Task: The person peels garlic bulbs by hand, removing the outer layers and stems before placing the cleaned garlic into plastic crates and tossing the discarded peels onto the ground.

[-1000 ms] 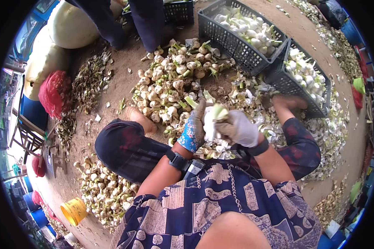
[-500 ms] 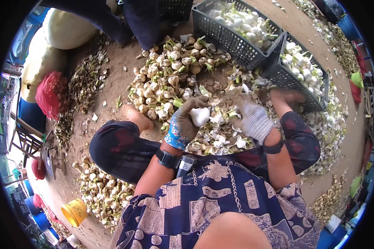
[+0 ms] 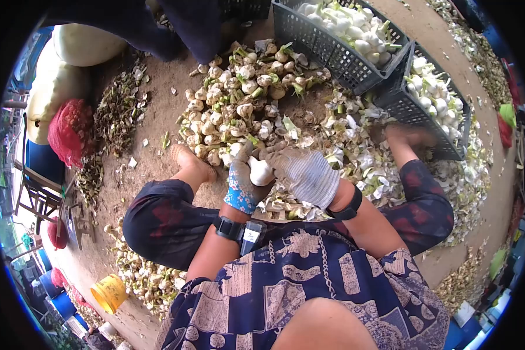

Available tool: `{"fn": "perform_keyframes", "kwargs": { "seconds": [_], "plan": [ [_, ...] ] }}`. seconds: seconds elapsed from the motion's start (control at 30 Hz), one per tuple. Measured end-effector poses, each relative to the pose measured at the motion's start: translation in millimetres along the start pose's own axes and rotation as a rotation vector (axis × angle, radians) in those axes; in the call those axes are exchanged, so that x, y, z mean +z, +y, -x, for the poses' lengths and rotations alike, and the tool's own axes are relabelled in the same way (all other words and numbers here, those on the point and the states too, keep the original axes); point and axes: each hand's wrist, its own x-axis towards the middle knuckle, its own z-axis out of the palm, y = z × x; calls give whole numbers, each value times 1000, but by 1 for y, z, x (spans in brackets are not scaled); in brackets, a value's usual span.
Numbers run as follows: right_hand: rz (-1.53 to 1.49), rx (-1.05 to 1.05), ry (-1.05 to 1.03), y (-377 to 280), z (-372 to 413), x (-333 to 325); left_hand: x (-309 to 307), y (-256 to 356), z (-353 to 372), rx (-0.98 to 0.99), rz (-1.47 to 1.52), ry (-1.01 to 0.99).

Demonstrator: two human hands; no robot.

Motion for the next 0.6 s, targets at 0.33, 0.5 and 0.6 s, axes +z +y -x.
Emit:
{"fn": "perform_keyframes", "kwargs": {
  "seconds": [0.33, 0.5, 0.6],
  "plan": [
    [-452, 149, -799, -15, 8, -20, 22, 4, 6, 309, 69, 145],
    [-112, 505, -98, -3, 3, 2, 8, 1, 0, 269, -44, 29],
    [-161, 306, -721, -5, -8, 7, -6, 1, -1, 341, -209, -14]
  ]
}}
